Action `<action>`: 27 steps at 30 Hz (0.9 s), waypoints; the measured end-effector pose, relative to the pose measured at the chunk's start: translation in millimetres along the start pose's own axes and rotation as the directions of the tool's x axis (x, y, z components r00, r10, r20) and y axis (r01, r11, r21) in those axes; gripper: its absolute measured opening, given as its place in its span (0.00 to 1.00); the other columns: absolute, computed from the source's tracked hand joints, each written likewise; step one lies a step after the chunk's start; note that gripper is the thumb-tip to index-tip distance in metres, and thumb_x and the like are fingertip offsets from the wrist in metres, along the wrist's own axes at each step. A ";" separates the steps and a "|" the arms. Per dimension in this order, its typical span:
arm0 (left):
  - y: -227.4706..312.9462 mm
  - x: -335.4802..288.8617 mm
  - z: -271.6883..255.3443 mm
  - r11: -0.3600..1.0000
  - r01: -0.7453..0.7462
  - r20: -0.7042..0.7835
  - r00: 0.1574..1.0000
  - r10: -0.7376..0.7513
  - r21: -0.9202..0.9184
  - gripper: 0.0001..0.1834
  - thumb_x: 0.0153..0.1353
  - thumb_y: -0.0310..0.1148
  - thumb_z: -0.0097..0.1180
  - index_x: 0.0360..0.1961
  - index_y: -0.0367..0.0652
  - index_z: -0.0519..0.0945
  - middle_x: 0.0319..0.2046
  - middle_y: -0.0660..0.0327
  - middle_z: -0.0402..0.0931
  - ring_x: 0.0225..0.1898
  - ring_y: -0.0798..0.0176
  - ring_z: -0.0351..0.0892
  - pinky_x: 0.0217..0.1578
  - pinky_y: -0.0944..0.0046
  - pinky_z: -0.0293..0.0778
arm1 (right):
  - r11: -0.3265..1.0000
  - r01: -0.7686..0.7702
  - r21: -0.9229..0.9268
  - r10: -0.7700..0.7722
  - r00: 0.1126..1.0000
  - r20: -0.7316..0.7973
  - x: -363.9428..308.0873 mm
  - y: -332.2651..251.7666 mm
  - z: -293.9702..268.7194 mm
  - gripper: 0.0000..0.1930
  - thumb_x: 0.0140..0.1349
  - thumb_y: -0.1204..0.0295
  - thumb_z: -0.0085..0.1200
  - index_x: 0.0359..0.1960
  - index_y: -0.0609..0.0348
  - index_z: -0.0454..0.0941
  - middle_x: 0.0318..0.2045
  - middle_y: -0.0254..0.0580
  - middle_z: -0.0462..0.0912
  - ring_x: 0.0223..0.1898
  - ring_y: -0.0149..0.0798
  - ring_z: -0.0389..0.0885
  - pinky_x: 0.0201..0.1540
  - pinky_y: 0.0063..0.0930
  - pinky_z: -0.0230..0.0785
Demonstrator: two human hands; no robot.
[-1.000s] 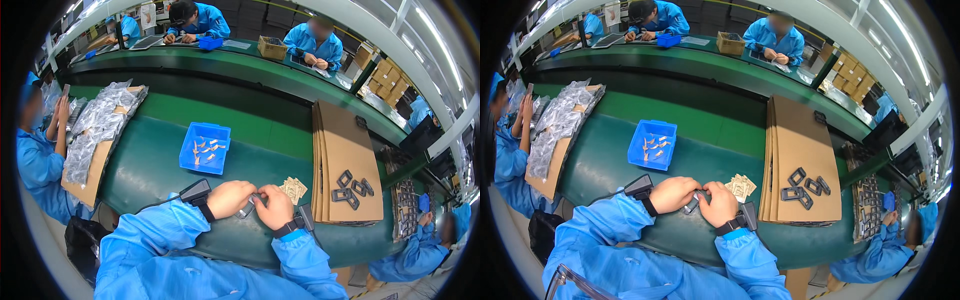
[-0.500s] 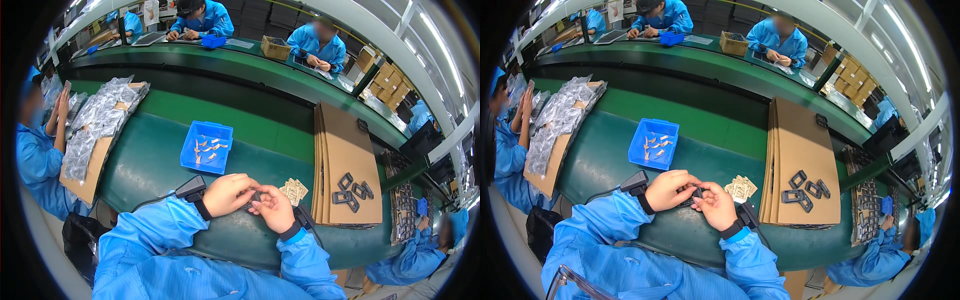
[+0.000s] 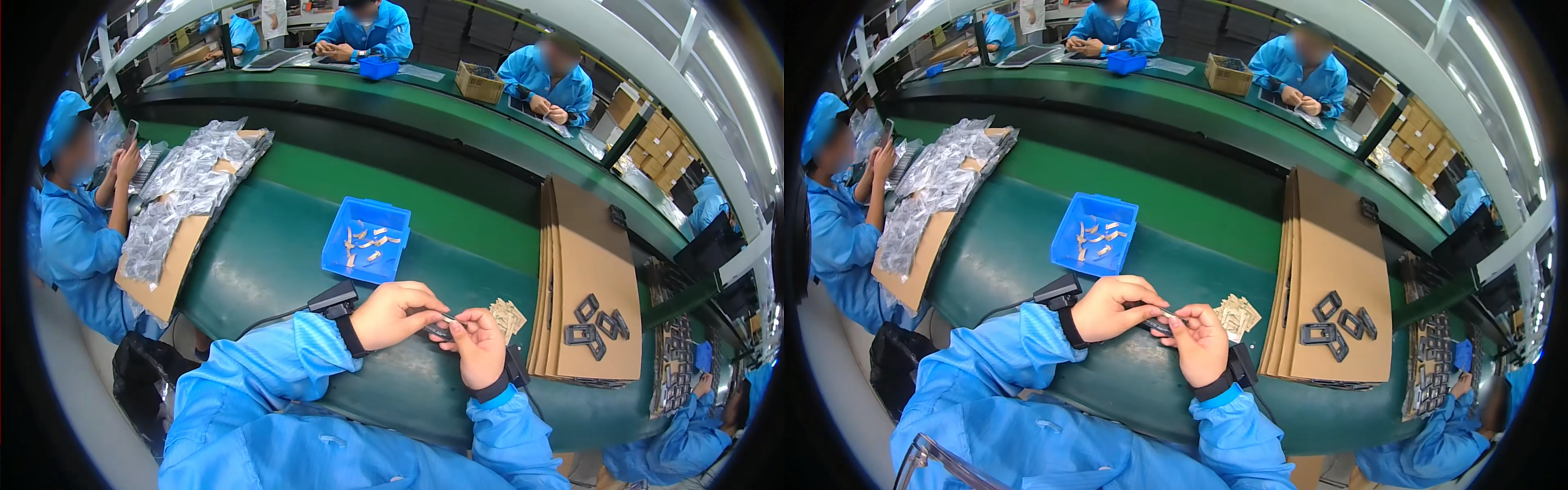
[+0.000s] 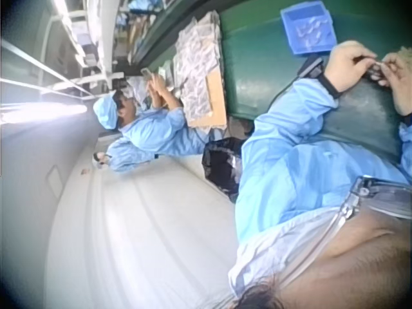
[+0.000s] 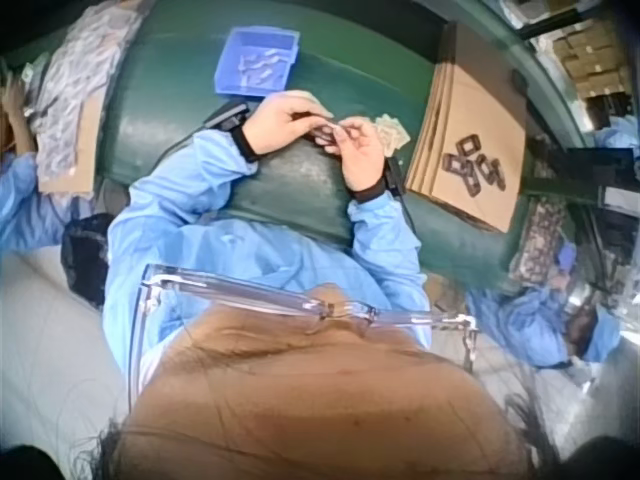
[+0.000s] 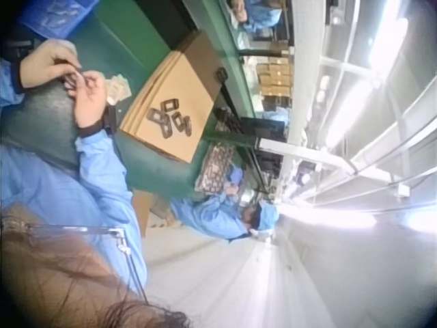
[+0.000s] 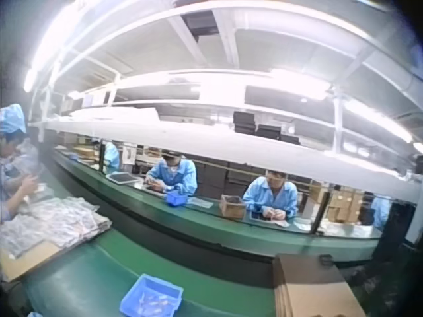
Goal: Manually assemble small electronic or plastic components by inserting metal pins and small parts into a black housing.
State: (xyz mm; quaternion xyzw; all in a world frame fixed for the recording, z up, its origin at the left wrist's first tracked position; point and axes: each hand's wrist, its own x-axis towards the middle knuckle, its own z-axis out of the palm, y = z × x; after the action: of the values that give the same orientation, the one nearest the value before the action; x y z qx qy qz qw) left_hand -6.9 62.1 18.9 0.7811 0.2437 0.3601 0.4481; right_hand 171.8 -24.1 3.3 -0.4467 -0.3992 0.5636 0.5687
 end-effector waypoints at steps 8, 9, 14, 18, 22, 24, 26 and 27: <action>5.9 5.0 -3.0 0.893 -0.157 -0.310 0.901 0.304 0.421 0.13 0.43 0.26 0.73 0.28 0.40 0.79 0.42 0.57 0.72 0.41 0.58 0.74 0.43 0.59 0.73 | 0.985 0.171 0.033 -0.169 0.984 -0.060 0.8 5.5 3.2 0.08 0.63 0.86 0.51 0.36 0.59 0.67 0.42 0.49 0.82 0.46 0.38 0.84 0.40 0.25 0.80; 5.1 4.3 -2.6 0.894 -0.152 -0.311 0.902 0.299 0.421 0.13 0.43 0.26 0.73 0.28 0.40 0.79 0.42 0.57 0.72 0.41 0.58 0.74 0.43 0.59 0.73 | 0.981 0.193 0.007 -0.192 0.979 -0.064 0.7 5.1 4.3 0.08 0.63 0.86 0.52 0.36 0.60 0.68 0.42 0.49 0.82 0.47 0.39 0.83 0.40 0.26 0.80; 1.2 3.1 0.2 0.975 -0.113 -0.322 0.931 0.171 0.191 0.11 0.47 0.26 0.71 0.31 0.41 0.82 0.45 0.57 0.71 0.44 0.60 0.73 0.47 0.62 0.72 | 0.936 0.349 -0.055 -0.349 0.937 0.008 -1.6 11.8 7.8 0.11 0.57 0.89 0.58 0.36 0.63 0.70 0.44 0.52 0.82 0.48 0.39 0.83 0.47 0.30 0.80; -2.9 4.0 0.4 0.983 -0.153 -0.267 0.948 0.174 0.097 0.05 0.53 0.24 0.65 0.32 0.40 0.82 0.48 0.56 0.69 0.45 0.59 0.75 0.46 0.62 0.73 | 0.928 0.354 -0.119 -0.351 0.935 0.045 -3.6 12.7 2.7 0.14 0.53 0.89 0.62 0.37 0.65 0.71 0.45 0.54 0.81 0.47 0.40 0.82 0.47 0.31 0.80; 0.2 2.1 -0.2 0.990 -0.072 -0.284 0.953 0.103 0.117 0.05 0.54 0.24 0.64 0.32 0.40 0.81 0.48 0.56 0.70 0.47 0.59 0.74 0.47 0.61 0.73 | 0.922 0.355 -0.153 -0.350 0.935 0.059 -4.7 11.9 3.5 0.15 0.51 0.88 0.64 0.37 0.66 0.71 0.43 0.53 0.81 0.47 0.41 0.83 0.46 0.30 0.81; -0.1 1.9 -1.1 0.991 -0.093 -0.259 0.959 0.114 0.093 0.05 0.54 0.22 0.64 0.33 0.40 0.81 0.50 0.57 0.69 0.47 0.63 0.74 0.47 0.63 0.72 | 0.915 0.359 -0.183 -0.355 0.933 0.056 -5.0 11.8 4.3 0.15 0.51 0.88 0.65 0.36 0.66 0.71 0.43 0.53 0.81 0.46 0.40 0.83 0.45 0.29 0.81; -1.7 1.7 -0.7 0.996 -0.078 -0.231 0.969 0.086 0.047 0.06 0.54 0.22 0.63 0.34 0.40 0.81 0.49 0.57 0.69 0.47 0.64 0.74 0.46 0.64 0.73 | 0.907 0.364 -0.212 -0.361 0.931 0.054 -4.7 12.9 3.4 0.16 0.50 0.87 0.66 0.36 0.65 0.71 0.42 0.52 0.81 0.46 0.40 0.83 0.45 0.29 0.80; -2.7 2.0 -0.3 0.998 -0.064 -0.202 0.977 0.063 0.002 0.06 0.55 0.22 0.63 0.35 0.40 0.81 0.49 0.58 0.69 0.46 0.65 0.74 0.45 0.65 0.73 | 0.878 0.399 -0.264 -0.386 0.917 0.103 -3.9 13.6 1.5 0.16 0.51 0.89 0.64 0.36 0.65 0.70 0.42 0.52 0.80 0.45 0.40 0.83 0.44 0.30 0.80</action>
State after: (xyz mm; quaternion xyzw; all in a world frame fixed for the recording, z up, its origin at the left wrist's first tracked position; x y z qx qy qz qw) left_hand -6.1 64.9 17.4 0.7469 0.2620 0.4520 0.4113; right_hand 166.3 -28.3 -9.1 -0.4189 -0.5702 0.3848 0.5927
